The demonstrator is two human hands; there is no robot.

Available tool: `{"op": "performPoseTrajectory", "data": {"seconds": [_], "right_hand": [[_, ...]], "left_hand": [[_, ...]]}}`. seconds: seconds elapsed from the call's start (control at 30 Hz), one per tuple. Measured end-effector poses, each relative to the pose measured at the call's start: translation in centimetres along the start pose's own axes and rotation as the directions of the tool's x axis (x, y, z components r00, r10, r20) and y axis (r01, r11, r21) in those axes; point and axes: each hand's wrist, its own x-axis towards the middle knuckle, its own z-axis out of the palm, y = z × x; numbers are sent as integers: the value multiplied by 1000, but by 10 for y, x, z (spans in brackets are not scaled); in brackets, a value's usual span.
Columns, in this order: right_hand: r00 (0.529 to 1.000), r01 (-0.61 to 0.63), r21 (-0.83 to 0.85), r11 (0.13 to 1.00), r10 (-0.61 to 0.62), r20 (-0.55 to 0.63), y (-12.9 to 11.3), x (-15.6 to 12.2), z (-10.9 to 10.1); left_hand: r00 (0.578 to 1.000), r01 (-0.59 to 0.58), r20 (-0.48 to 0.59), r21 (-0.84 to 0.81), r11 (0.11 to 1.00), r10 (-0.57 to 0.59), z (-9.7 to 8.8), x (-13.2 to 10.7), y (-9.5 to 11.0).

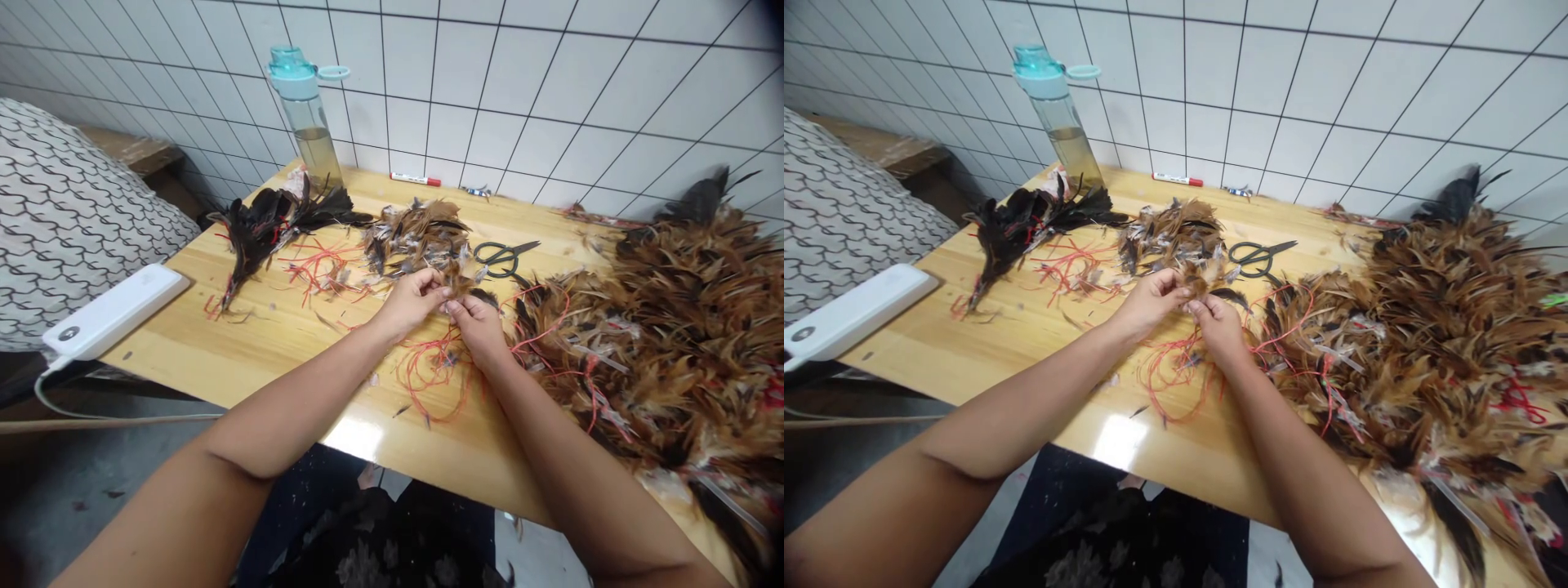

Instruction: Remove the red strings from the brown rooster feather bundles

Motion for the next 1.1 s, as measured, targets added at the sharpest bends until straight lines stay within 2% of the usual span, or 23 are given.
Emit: {"op": "performPoseTrajectory", "data": {"seconds": [0.13,0.3,0.4,0.57,0.67,0.93,1.1], "right_hand": [[999,13,47,999,-11,-44,3,0,0],[999,6,87,996,-1,-51,5,1,-2],[999,13,15,1000,-13,-35,5,1,-2],[999,45,-134,990,-45,0,3,-1,-1],[998,55,-148,988,-53,17,5,0,-1],[983,152,-99,983,-141,115,1,-2,-1],[984,108,46,993,-113,136,-6,-3,1]], "left_hand": [[998,67,26,-64,996,-65,-3,-1,3],[971,196,151,-56,979,-186,-8,0,2],[968,192,179,-70,979,-177,-8,0,1],[972,118,209,-39,992,-107,-8,-3,7],[969,106,227,-36,994,-95,-7,-3,8],[975,188,144,-153,970,-166,-9,1,2],[981,181,102,-188,966,-164,-13,2,2]]}}
